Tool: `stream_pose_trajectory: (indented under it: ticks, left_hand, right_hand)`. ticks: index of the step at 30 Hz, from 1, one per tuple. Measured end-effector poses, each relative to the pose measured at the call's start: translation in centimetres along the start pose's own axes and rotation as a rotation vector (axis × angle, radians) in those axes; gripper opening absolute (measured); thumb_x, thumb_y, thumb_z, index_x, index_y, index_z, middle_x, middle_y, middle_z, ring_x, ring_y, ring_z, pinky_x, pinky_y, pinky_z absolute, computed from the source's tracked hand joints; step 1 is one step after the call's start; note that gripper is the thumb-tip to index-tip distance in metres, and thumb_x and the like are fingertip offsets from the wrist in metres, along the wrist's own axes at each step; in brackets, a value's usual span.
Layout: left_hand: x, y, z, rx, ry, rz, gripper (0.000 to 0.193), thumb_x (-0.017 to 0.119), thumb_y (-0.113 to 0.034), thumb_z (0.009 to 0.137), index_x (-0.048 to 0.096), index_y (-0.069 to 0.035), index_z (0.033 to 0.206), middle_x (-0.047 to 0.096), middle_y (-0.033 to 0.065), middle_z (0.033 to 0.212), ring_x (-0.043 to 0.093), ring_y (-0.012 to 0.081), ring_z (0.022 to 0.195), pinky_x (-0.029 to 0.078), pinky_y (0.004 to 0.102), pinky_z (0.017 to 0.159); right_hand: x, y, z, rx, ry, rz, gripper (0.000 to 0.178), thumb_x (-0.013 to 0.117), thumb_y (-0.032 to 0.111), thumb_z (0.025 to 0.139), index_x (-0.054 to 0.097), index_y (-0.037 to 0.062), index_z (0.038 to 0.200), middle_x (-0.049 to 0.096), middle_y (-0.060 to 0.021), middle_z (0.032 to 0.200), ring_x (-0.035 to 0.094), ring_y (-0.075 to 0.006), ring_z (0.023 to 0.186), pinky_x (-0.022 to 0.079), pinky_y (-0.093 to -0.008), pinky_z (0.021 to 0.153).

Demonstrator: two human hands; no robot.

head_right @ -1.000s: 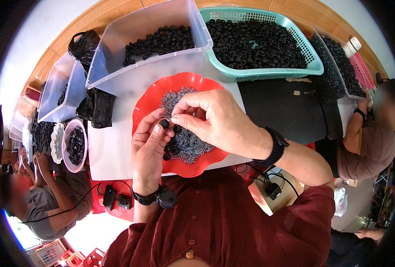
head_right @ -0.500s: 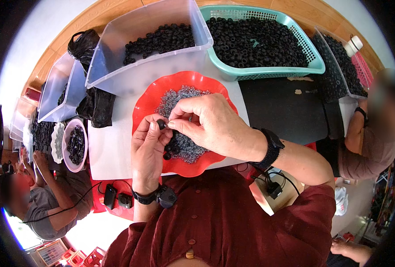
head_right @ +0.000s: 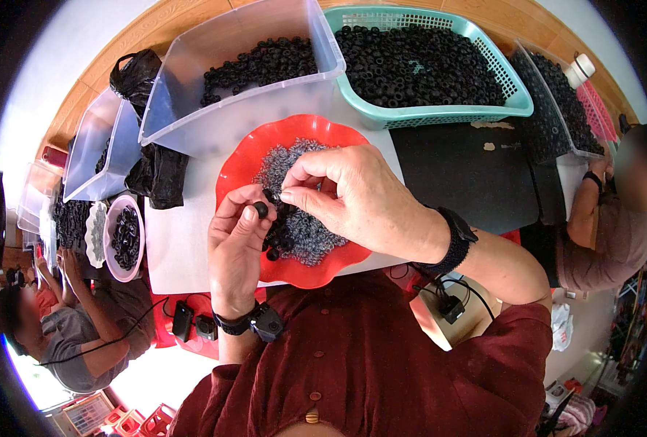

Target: Manually assembling small black plastic components by inserting tiny grey washers or rings.

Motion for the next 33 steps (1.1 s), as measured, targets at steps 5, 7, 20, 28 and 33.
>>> stream_pose_trajectory:
  ticks: [5,7,20,28,33]
  left_hand:
    - [-0.2,0.1,-0.3,-0.011,-0.041,-0.053,0.028,0.057,0.003,0.089,0.059,0.003,0.117,0.063,0.0074,0.101,0.06,0.0162,0.096,0.048,0.0268,0.091]
    - [-0.1,0.2,-0.4,-0.009,-0.023,-0.031,0.028,0.056,0.003,0.089,0.059,0.003,0.117,0.063,0.0075,0.102,0.06,0.0167,0.098,0.048,0.0277,0.093]
    - [0.8,-1.2,-0.4,0.11,0.026,0.253,0.043,0.058,0.006,0.086,0.051,0.001,0.128,0.062,0.0081,0.106,0.058,0.0129,0.099,0.047,0.0246,0.087]
    - [1.1,-1.4,-0.5,0.13,-0.04,0.345,0.044,0.061,0.007,0.085,0.051,0.001,0.127,0.066,0.0103,0.105,0.061,0.0124,0.093,0.049,0.0231,0.083]
    - [-0.4,-1.4,-0.5,0.125,-0.07,0.305,0.043,0.06,0.009,0.084,0.052,0.002,0.126,0.066,0.0103,0.103,0.062,0.0123,0.091,0.05,0.0225,0.082]
  right_hand:
    - [0.0,0.0,-0.2,-0.001,-0.001,0.0,0.008,0.068,0.003,0.084,0.065,-0.0015,0.09,0.062,-0.0029,0.072,0.053,-0.004,0.062,0.043,-0.0196,0.054]
    - [0.1,0.0,-0.3,0.001,-0.002,0.0,0.008,0.068,0.003,0.084,0.065,-0.0014,0.09,0.062,-0.003,0.072,0.054,-0.0041,0.062,0.043,-0.0197,0.054]
    - [0.3,0.4,-0.1,-0.038,0.003,-0.048,0.009,0.068,0.003,0.083,0.065,-0.0016,0.089,0.064,-0.0068,0.073,0.057,-0.0086,0.062,0.045,-0.0227,0.055]
    - [1.6,2.7,-0.9,-0.349,0.008,-0.456,0.009,0.061,0.006,0.077,0.061,0.0015,0.085,0.056,-0.0096,0.076,0.059,-0.0282,0.068,0.048,-0.0378,0.061]
    - [3.6,3.8,-1.6,-0.569,0.066,-0.713,0.025,0.059,0.009,0.077,0.062,0.0003,0.1,0.054,-0.0079,0.082,0.058,-0.0219,0.068,0.047,-0.0336,0.066]
Point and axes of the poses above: each hand's wrist, its own z-axis towards the middle knuckle, its own x-axis out of the palm, y = z × x, the point moved 8 cm from there along z, towards the middle knuckle
